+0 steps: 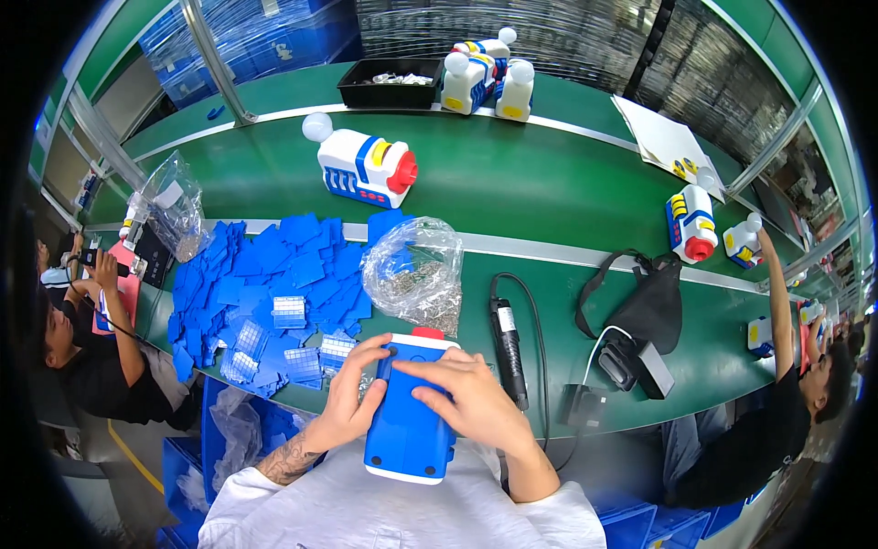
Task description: Assembling plastic toy trains on a factory assembly line using an electric screwdriver and placing them into bags.
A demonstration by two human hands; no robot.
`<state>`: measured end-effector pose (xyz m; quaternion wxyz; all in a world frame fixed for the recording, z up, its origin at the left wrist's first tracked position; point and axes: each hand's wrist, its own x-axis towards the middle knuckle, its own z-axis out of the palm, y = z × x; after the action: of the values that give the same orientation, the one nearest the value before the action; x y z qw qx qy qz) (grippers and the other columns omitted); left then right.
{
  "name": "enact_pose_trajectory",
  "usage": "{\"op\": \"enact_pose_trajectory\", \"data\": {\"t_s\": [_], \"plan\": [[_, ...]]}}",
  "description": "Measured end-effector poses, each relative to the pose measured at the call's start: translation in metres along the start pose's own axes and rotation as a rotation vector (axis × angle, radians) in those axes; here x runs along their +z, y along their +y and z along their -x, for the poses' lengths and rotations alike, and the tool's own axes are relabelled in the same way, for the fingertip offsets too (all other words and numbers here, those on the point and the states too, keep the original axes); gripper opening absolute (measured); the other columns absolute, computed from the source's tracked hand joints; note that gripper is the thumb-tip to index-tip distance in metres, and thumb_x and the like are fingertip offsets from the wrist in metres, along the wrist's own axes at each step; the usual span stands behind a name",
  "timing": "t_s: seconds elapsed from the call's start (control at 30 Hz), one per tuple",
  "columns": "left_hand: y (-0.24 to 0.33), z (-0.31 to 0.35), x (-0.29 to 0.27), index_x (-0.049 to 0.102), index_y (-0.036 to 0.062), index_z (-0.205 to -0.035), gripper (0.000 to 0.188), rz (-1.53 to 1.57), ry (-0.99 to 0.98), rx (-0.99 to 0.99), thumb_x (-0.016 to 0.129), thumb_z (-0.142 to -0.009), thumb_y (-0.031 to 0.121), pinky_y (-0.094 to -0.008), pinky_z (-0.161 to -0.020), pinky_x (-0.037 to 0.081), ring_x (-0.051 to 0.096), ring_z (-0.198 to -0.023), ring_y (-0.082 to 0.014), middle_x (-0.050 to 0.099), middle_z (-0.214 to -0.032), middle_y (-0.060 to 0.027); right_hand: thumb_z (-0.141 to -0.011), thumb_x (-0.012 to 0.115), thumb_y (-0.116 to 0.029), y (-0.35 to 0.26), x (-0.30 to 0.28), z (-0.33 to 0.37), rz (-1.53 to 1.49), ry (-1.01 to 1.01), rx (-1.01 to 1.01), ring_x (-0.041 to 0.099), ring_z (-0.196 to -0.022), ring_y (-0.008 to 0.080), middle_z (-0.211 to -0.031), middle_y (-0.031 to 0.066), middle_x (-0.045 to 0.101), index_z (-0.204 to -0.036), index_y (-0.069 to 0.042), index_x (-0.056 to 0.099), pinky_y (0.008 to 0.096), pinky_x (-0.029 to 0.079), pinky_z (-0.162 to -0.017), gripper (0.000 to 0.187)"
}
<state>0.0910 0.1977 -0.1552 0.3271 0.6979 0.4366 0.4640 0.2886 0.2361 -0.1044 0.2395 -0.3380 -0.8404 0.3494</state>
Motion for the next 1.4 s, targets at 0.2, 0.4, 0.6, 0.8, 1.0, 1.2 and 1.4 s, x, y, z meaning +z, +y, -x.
{"op": "enact_pose_trajectory", "data": {"t_s": [0.2,0.4,0.6,0.8,1.0,1.2,1.4], "plan": [[-0.002,-0.003,-0.004,0.043,-0.0003,-0.115,0.032,-0.077,-0.032,0.035,0.049,-0.083,0.004,-0.0407,-0.096,0.035,0.045,-0.115,-0.0362,0.044,-0.126,-0.0233,-0.078,0.062,-0.009,0.001,0.001,-0.009,-0.051,0.106,0.003,0.053,-0.075,0.0231,-0.087,0.0106,0.064,-0.109,-0.009,0.063,0.0330,0.046,-0.069,0.032],[-0.004,0.000,-0.005,0.047,-0.0013,-0.113,0.031,-0.020,0.007,0.005,0.052,-0.082,0.004,-0.0405,-0.096,0.035,0.044,-0.115,-0.0344,0.045,-0.126,-0.0196,-0.079,0.061,-0.009,-0.003,0.010,-0.009,0.008,0.124,0.021,0.050,-0.075,0.0227,-0.082,0.0088,0.063,-0.112,-0.009,0.061,0.0321,0.041,-0.079,0.033],[-0.004,0.001,-0.009,0.044,0.0000,-0.113,0.033,-0.055,-0.021,0.029,0.052,-0.081,0.003,-0.0400,-0.095,0.037,0.047,-0.114,-0.0348,0.047,-0.124,-0.0222,-0.078,0.062,-0.011,-0.012,0.015,0.000,0.124,0.094,0.131,0.042,-0.098,0.0286,-0.122,0.0165,0.046,-0.112,-0.015,0.062,0.0390,0.035,-0.089,0.034],[-0.005,-0.002,-0.012,0.044,0.0006,-0.114,0.037,-0.005,-0.029,-0.014,0.056,-0.079,0.003,-0.0384,-0.095,0.037,0.048,-0.114,-0.0305,0.048,-0.123,-0.0202,-0.078,0.060,-0.017,-0.005,0.040,0.014,0.287,0.249,0.077,0.028,-0.123,0.0393,-0.140,0.0209,0.026,-0.113,-0.018,0.062,0.0466,0.022,-0.101,0.035],[-0.040,-0.040,-0.019,0.051,0.0000,-0.107,0.028,0.141,0.107,-0.191,0.057,-0.080,0.002,-0.0332,-0.079,0.047,0.061,-0.090,-0.0214,0.061,-0.100,-0.0152,-0.080,0.057,-0.017,0.010,0.064,0.020,0.084,0.553,0.039,0.038,-0.117,0.0340,-0.131,0.0182,0.042,-0.094,-0.015,0.071,0.0406,0.031,-0.098,0.020],[-0.123,-0.122,0.000,0.059,0.0037,-0.097,0.025,-0.340,-0.064,0.142,0.063,-0.072,0.003,-0.0358,-0.079,0.046,0.057,-0.088,-0.0286,0.058,-0.087,-0.0136,-0.080,0.055,-0.015,0.044,0.060,0.023,0.024,0.873,0.175,0.048,-0.100,0.0308,-0.104,0.0165,0.054,-0.085,-0.004,0.067,0.0413,0.038,-0.086,0.016],[-0.162,-0.123,0.012,0.065,0.0043,-0.076,0.008,-0.782,-0.346,0.121,0.059,-0.070,0.006,-0.0389,-0.079,0.044,0.052,-0.087,-0.0313,0.054,-0.082,-0.0130,-0.069,0.072,-0.030,0.102,0.054,0.024,0.557,0.325,0.995,0.048,-0.101,0.0348,-0.108,0.0172,0.047,-0.122,-0.007,0.042,0.0474,0.044,-0.076,0.065]]}}
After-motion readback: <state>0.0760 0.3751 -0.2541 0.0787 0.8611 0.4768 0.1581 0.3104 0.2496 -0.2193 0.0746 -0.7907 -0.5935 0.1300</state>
